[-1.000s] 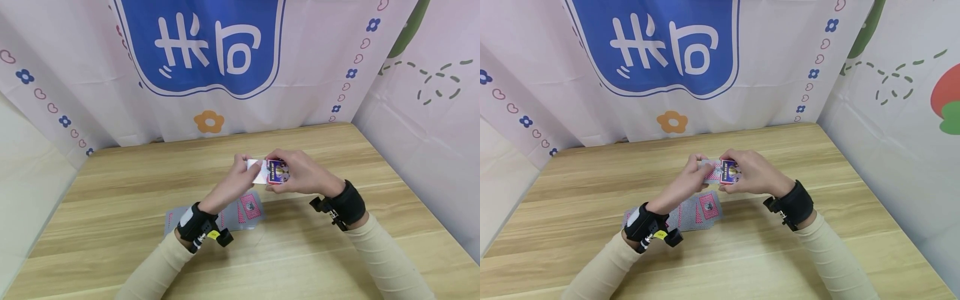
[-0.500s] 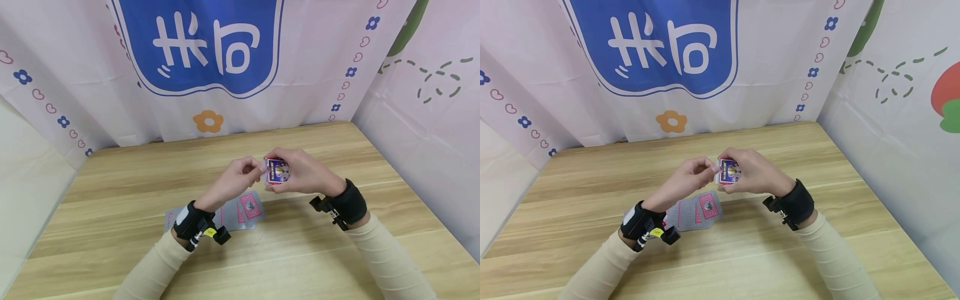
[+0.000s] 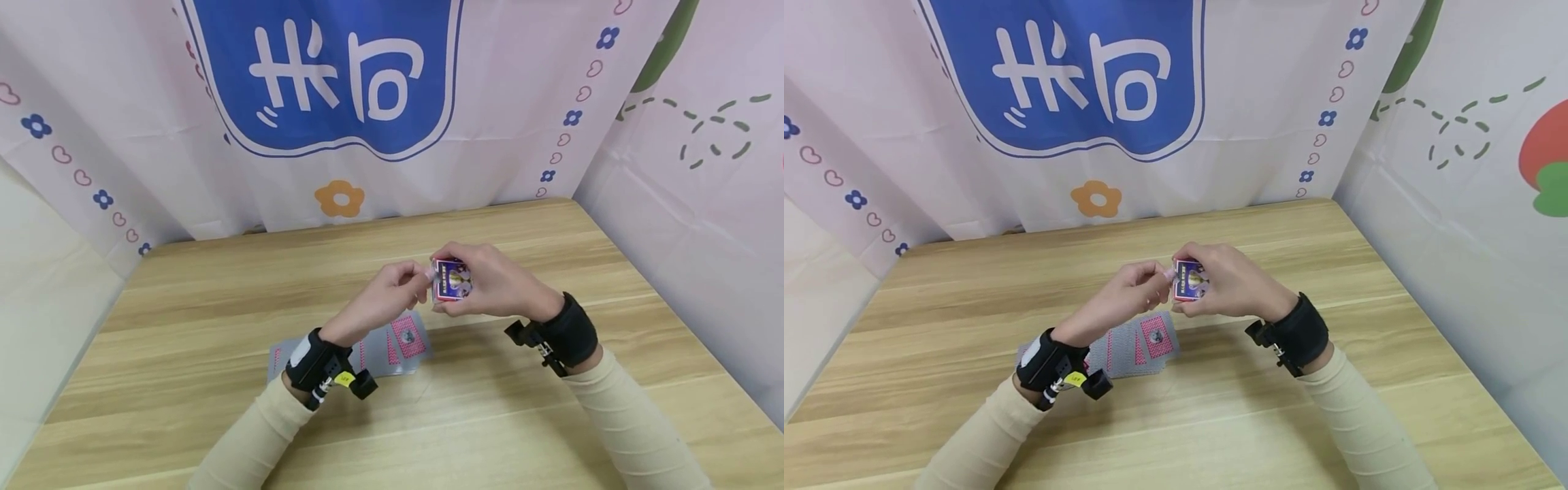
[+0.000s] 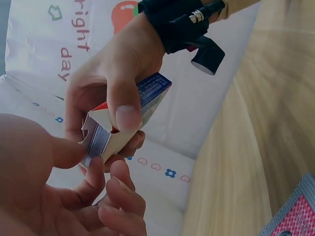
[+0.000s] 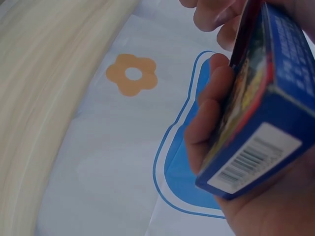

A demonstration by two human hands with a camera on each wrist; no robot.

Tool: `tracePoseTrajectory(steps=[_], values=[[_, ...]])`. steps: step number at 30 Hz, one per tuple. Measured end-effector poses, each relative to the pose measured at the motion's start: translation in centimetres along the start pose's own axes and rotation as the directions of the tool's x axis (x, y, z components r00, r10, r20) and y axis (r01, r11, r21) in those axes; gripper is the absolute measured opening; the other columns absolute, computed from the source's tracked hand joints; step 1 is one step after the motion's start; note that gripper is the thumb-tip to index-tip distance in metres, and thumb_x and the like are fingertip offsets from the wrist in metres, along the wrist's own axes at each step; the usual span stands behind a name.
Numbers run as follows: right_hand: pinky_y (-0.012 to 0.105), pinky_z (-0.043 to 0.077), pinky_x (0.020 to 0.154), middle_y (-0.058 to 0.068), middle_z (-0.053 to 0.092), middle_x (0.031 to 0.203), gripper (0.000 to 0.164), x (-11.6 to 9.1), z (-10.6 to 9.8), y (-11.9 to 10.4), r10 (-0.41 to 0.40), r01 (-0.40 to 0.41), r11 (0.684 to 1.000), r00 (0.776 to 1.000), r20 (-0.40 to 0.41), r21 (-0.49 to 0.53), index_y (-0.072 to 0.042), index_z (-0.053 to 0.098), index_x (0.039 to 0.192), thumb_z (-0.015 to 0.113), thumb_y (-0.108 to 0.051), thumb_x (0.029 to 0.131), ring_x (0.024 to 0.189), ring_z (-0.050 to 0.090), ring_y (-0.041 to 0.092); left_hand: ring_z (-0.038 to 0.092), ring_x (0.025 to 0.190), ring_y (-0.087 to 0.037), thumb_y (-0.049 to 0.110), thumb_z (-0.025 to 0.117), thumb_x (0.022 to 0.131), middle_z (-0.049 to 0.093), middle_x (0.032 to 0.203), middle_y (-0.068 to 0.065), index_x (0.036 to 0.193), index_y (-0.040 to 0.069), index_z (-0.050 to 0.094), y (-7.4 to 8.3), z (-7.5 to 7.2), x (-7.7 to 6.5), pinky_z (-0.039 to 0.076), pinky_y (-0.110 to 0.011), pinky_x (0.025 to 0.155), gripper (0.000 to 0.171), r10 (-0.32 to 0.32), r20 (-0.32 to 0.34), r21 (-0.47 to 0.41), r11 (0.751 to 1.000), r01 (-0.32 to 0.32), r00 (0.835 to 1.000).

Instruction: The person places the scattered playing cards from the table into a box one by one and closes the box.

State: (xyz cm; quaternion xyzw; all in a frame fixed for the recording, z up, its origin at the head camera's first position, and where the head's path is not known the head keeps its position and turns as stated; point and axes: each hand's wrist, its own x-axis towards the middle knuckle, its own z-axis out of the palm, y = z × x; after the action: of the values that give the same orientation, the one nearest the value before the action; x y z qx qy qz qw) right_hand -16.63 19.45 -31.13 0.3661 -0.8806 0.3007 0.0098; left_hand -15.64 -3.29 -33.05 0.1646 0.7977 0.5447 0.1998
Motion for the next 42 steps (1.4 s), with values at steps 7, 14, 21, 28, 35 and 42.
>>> tracePoseTrajectory(steps=[7,14,21,28,35,42], values=[[0.027,0.059,0.075,0.007,0.074,0.108,0.068,-0.1,-0.3,0.4,0.028,-0.028,1.000,1.000,-0.010,-0.004,-0.005,0.062,0.131,0.094,-0.027,0.076,0.086,0.068,0.013,0.052,0.074,-0.016,0.020,0.040,0.114,0.062,0.091,-0.007,0.107,0.006,0.063,-1.0,-0.1,0.5,0.044,-0.028,0.066,0.028,0.062,-0.101,0.341,0.940,-0.024,0.993],[0.027,0.059,0.076,0.005,0.074,0.107,0.068,-0.1,-0.2,0.3,0.041,-0.041,0.999,0.999,0.003,-0.006,-0.006,0.062,0.133,0.093,-0.030,0.077,0.087,0.068,0.012,0.055,0.072,-0.017,0.033,0.072,0.100,0.059,0.081,-0.002,0.102,0.005,0.068,-3.0,0.7,0.8,0.043,-0.031,0.061,0.028,-0.101,0.026,0.818,0.574,0.037,0.995],[0.027,0.059,0.076,0.005,0.074,0.107,0.068,-0.1,-0.2,0.2,0.040,-0.040,0.999,0.999,0.005,-0.011,-0.006,0.062,0.132,0.093,-0.031,0.077,0.086,0.067,0.012,0.058,0.097,-0.024,0.054,0.082,0.088,0.067,0.106,-0.010,0.126,0.000,0.062,-3.4,0.8,0.9,0.052,-0.042,0.091,0.069,-0.157,0.025,0.850,0.523,0.062,0.987],[0.027,0.058,0.076,0.005,0.073,0.108,0.067,-0.1,-0.2,0.1,0.046,-0.046,0.999,0.999,0.012,-0.019,-0.006,0.062,0.132,0.092,-0.032,0.078,0.087,0.067,0.013,0.057,0.103,-0.027,0.051,0.087,0.083,0.064,0.108,-0.010,0.125,0.001,0.062,-3.7,0.9,1.1,0.051,-0.045,0.093,0.070,-0.168,0.018,0.855,0.513,0.072,0.986],[0.028,0.059,0.077,0.006,0.073,0.110,0.069,0.0,-0.2,0.1,0.046,-0.046,0.999,0.999,0.021,-0.023,-0.006,0.062,0.133,0.092,-0.033,0.078,0.088,0.067,0.014,0.054,0.101,-0.027,0.049,0.089,0.081,0.061,0.105,-0.009,0.118,0.003,0.062,-3.9,0.9,1.2,0.050,-0.042,0.086,0.065,-0.204,-0.008,0.828,0.548,0.121,0.979],[0.028,0.058,0.077,0.006,0.074,0.110,0.069,0.0,-0.1,0.2,0.048,-0.047,0.998,0.999,0.022,-0.039,-0.006,0.062,0.133,0.093,-0.034,0.078,0.087,0.067,0.013,0.054,0.101,-0.026,0.050,0.092,0.077,0.060,0.105,-0.009,0.123,0.004,0.057,-4.0,0.8,1.4,0.050,-0.040,0.085,0.074,-0.226,-0.029,0.796,0.583,0.159,0.974]])
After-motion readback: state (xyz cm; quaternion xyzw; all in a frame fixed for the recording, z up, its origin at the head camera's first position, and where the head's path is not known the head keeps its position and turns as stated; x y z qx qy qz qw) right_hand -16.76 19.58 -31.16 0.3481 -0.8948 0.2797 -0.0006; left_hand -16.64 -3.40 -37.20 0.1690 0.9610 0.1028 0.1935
